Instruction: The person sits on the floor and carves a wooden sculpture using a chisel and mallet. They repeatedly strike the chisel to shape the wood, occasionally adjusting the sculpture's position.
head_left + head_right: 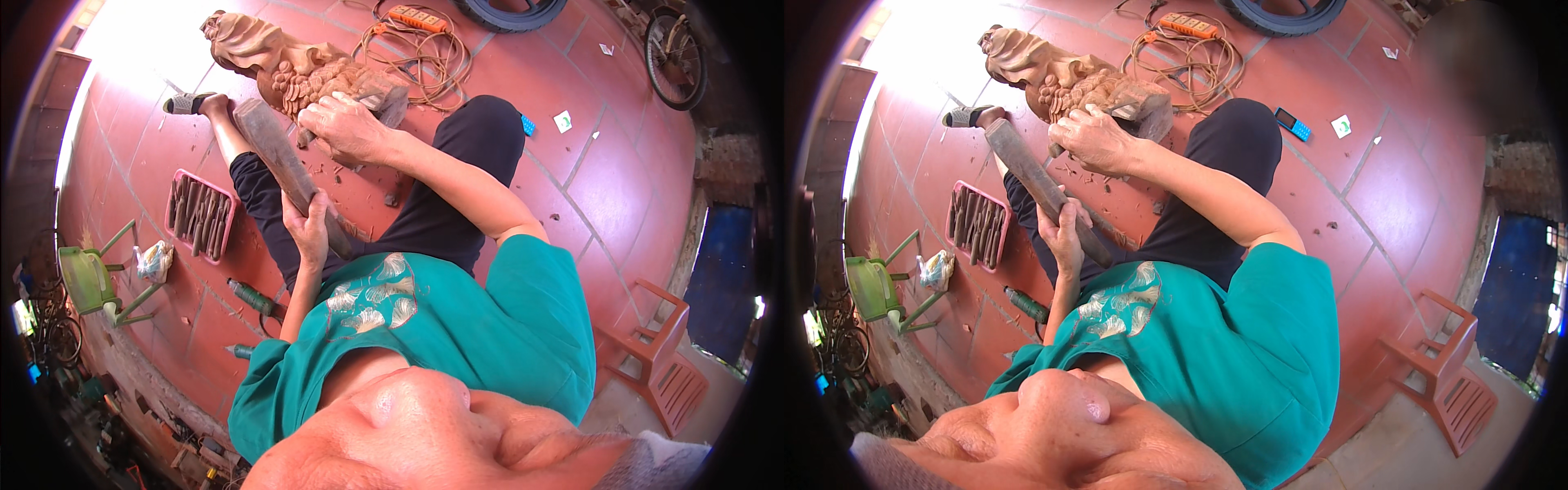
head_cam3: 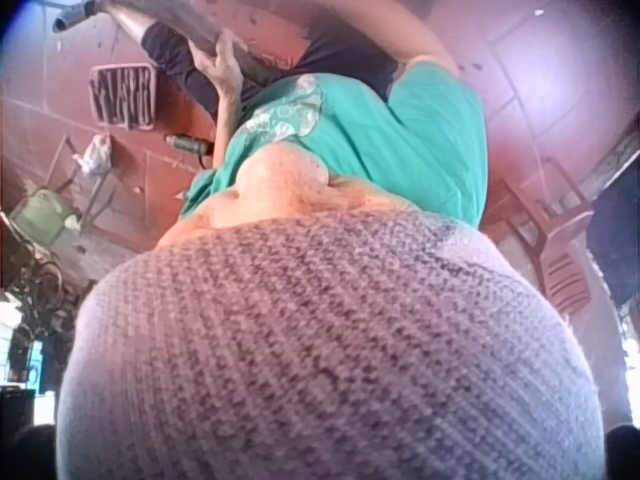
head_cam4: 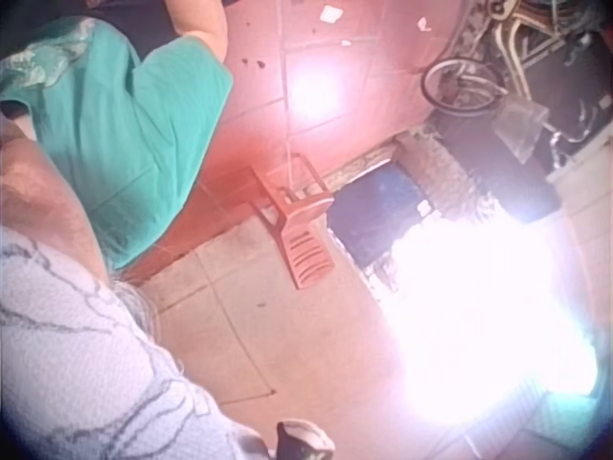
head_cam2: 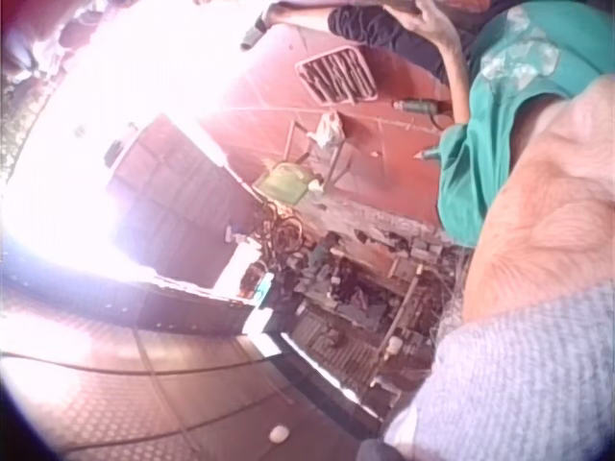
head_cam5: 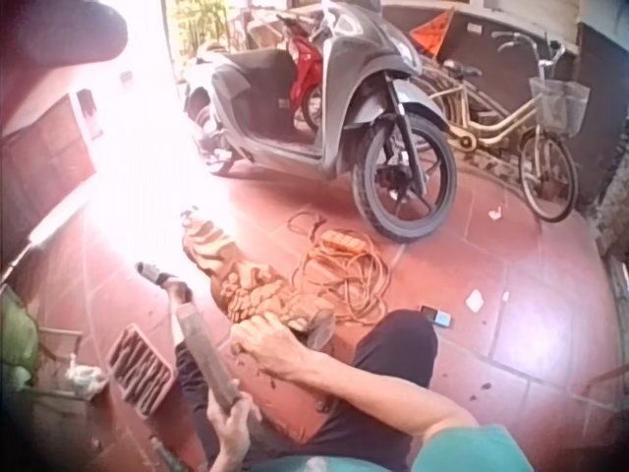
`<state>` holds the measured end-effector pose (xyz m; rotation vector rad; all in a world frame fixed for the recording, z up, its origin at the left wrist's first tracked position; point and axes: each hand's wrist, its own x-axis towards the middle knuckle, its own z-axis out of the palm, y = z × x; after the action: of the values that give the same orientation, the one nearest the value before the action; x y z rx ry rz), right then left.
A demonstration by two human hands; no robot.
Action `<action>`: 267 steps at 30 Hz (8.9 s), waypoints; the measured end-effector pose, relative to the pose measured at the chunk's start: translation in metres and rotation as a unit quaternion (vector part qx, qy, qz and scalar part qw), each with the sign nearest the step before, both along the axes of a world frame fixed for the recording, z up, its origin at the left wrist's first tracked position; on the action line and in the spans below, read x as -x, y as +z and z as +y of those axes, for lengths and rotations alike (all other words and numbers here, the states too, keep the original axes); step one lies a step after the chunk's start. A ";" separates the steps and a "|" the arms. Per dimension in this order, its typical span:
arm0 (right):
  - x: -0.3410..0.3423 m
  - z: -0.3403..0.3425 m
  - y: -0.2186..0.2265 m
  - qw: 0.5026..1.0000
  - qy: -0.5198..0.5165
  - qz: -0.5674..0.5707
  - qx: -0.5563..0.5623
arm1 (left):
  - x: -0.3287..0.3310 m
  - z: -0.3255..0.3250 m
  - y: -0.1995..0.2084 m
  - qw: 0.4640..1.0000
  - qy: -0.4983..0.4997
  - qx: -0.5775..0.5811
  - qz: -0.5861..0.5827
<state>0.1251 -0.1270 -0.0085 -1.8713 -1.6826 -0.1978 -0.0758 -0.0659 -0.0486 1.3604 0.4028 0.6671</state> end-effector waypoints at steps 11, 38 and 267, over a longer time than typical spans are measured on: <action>-0.004 0.001 -0.008 0.999 -0.006 -0.015 -0.032 | -0.002 -0.002 -0.001 1.000 -0.015 0.004 0.007; -0.007 -0.004 -0.005 1.000 0.006 0.007 -0.018 | -0.004 -0.008 0.000 0.999 0.018 0.025 -0.041; -0.026 0.005 -0.013 0.995 -0.090 -0.036 -0.023 | -0.019 0.002 0.004 0.996 0.024 -0.079 0.040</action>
<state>0.1516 -0.1216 -0.0213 -2.0025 -1.5426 -0.3787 -0.0566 -0.0635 -0.0441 1.5345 0.4558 0.6982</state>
